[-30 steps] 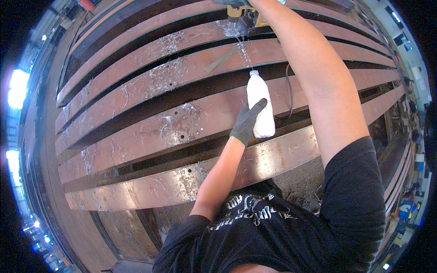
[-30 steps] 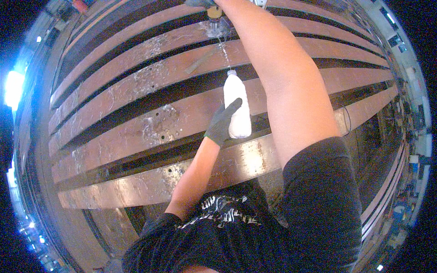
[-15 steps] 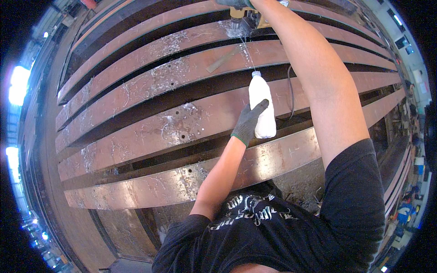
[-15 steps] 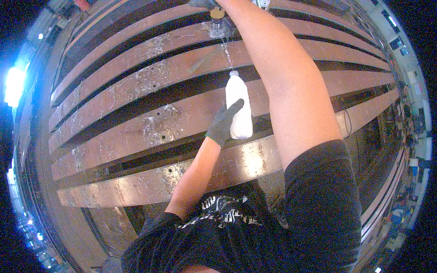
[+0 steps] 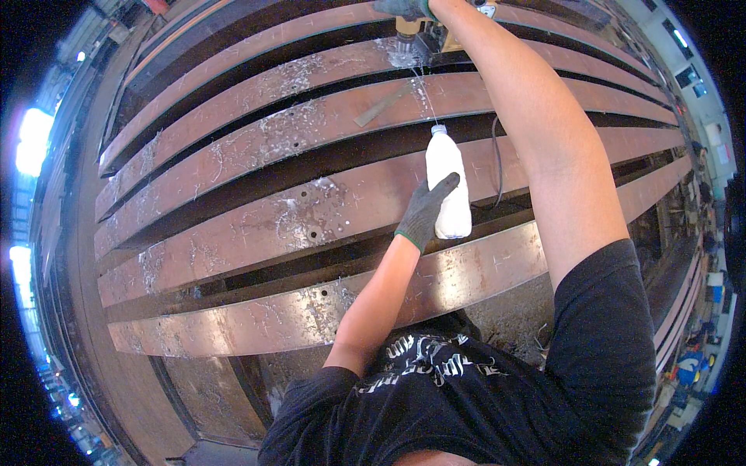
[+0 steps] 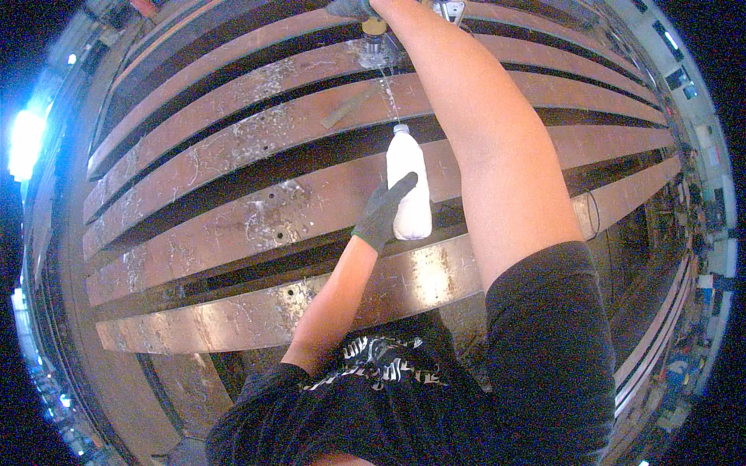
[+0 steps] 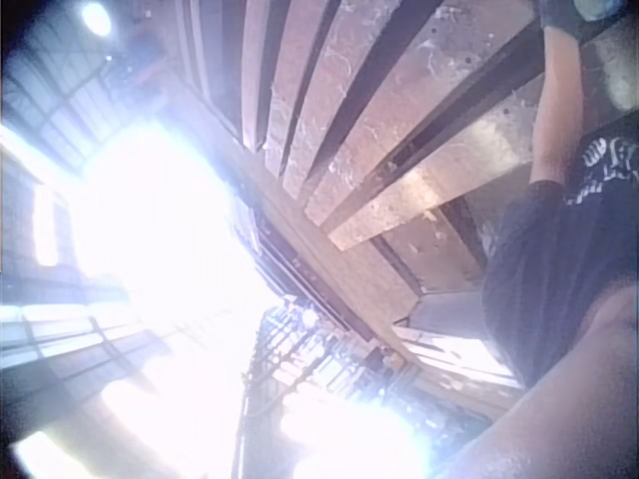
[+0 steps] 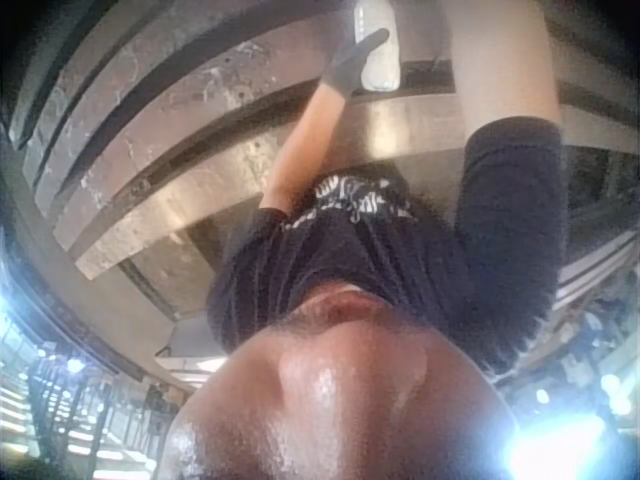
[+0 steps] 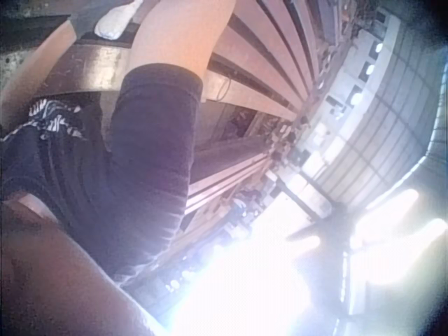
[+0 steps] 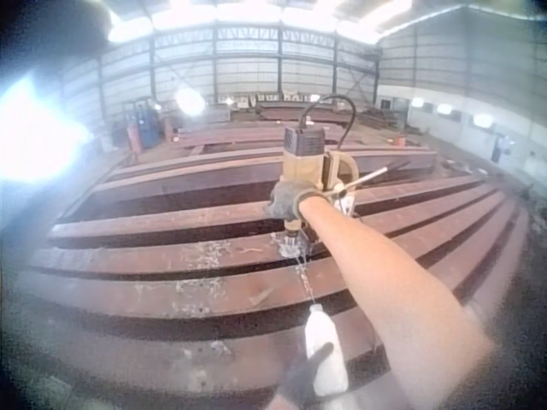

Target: The person uses a handheld drill press to drill holes into a large metal sheet. They repeatedly apply liquid from a white bottle to the drilling area, likely as a coolant or lubricant, while operating the drill with both hands.

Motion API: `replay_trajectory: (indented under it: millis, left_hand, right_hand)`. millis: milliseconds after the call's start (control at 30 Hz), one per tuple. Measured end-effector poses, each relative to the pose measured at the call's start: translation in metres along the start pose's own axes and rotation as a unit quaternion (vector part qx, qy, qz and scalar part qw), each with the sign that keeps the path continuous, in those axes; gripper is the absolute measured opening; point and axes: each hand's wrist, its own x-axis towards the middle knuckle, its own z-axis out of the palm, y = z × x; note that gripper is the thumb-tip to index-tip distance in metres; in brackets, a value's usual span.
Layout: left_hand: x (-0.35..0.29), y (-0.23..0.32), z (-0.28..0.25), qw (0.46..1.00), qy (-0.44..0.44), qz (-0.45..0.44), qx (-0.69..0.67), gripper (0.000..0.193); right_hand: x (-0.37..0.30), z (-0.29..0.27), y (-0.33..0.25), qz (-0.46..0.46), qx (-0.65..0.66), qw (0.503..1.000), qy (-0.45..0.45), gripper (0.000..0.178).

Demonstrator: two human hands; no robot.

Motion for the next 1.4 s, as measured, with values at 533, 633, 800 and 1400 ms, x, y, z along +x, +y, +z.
replay_trajectory:
  millis: [533,633,800,1400]
  left_hand:
    - [-0.004,-0.001,0.004,0.999,-0.004,0.029,-0.016,0.061]
    - [-0.007,0.003,0.005,1.0,0.007,0.022,-0.014,0.059]
    - [-0.013,0.008,0.01,1.0,0.004,0.015,-0.025,0.056]
    - [-0.006,0.001,0.005,0.998,-0.031,0.054,0.018,0.055]
  right_hand:
    - [-0.002,-0.002,-0.004,-0.007,0.011,1.0,0.0,0.048]
    - [-0.001,-0.002,-0.005,-0.009,0.005,1.0,-0.002,0.048]
    - [-0.007,-0.004,-0.006,-0.002,0.009,1.0,0.003,0.047]
    - [0.02,0.041,0.007,-0.005,0.011,0.998,0.067,0.05]
